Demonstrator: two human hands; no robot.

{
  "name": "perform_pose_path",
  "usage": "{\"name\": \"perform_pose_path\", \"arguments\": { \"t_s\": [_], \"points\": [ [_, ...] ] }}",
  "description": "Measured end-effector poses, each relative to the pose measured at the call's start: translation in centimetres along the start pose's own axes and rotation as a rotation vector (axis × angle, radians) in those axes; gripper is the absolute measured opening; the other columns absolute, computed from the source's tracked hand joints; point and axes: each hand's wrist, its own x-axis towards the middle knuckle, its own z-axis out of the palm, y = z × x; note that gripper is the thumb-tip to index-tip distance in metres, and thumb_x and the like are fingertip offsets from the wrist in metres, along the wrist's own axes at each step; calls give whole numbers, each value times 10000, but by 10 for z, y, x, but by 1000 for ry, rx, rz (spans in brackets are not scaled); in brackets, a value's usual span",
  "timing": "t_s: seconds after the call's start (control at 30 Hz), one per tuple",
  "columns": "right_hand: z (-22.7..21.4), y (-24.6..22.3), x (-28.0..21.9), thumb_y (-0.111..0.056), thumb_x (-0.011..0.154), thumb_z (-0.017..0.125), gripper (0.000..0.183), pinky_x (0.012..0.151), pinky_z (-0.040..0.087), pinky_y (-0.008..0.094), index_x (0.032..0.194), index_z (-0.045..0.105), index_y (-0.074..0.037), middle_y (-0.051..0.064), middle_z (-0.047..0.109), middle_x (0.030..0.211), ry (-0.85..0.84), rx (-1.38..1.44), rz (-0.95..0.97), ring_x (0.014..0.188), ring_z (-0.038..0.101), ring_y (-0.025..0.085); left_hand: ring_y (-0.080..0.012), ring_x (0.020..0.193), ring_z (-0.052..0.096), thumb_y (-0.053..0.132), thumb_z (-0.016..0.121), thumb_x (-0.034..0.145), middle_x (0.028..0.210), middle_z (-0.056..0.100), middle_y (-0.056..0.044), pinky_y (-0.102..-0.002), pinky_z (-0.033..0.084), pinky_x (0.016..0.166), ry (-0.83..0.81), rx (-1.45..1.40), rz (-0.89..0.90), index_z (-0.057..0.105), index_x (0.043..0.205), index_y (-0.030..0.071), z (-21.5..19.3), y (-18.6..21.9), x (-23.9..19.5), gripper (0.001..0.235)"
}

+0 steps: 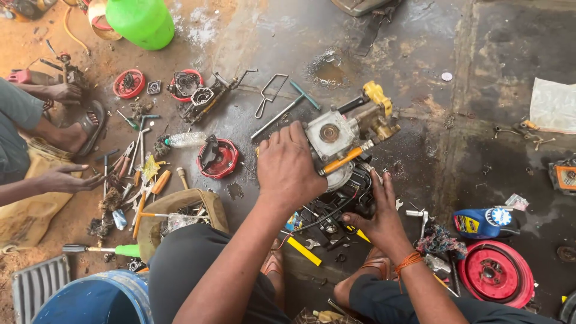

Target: The recorder is repairing and reassembling a small engine, likely from a handheld sprayer or trimmer, in a workshop environment.

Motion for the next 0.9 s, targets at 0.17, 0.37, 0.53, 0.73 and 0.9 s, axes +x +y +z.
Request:
{"name": "perform_pose_path", "arguments": {
  "t_s": [0.17,0.37,0.53,0.73,0.9],
  "points": [
    [-2,-8,-4,-572,609,835,1252,1106,428,489,1616,168,-241,212,26,1703,-13,33,-2,1536,207,393,-364,953,602,248,797,518,990,596,-184,-450,444,820,27,33,14,518,1116,-11,4,6,-3,709],
    [0,-4,-3,-540,650,842,1222,1122,454,477,1634,185,-236,222,60,1721,51,9,-85,1555,245,389,-371,970,622,272,799,568,1027,614,-187,-471,472,827,-54,57,-10,511,1125,-20,26,-14,7,692],
    [29,37,0,-468,694,843,1199,1216,349,486,1657,195,-167,218,161,1705,233,42,-327,1559,266,418,-386,1025,630,565,858,576,1071,632,-232,-493,481,876,-116,55,1,446,1265,-136,18,-8,24,1066],
    [24,35,17,-463,872,819,1044,1271,344,398,1681,273,-90,139,343,1668,226,371,-250,1535,396,294,-335,1017,688,607,852,574,1121,669,-204,-465,531,883,-146,-8,-29,421,1324,-158,28,9,71,1155],
    [15,42,40,-470,907,821,991,1223,351,345,1663,317,-75,90,444,1621,155,773,-135,1431,456,207,-241,1048,714,553,816,631,1143,690,-98,-470,522,954,-362,65,-40,513,1328,-46,31,30,126,968]
  ]
}}
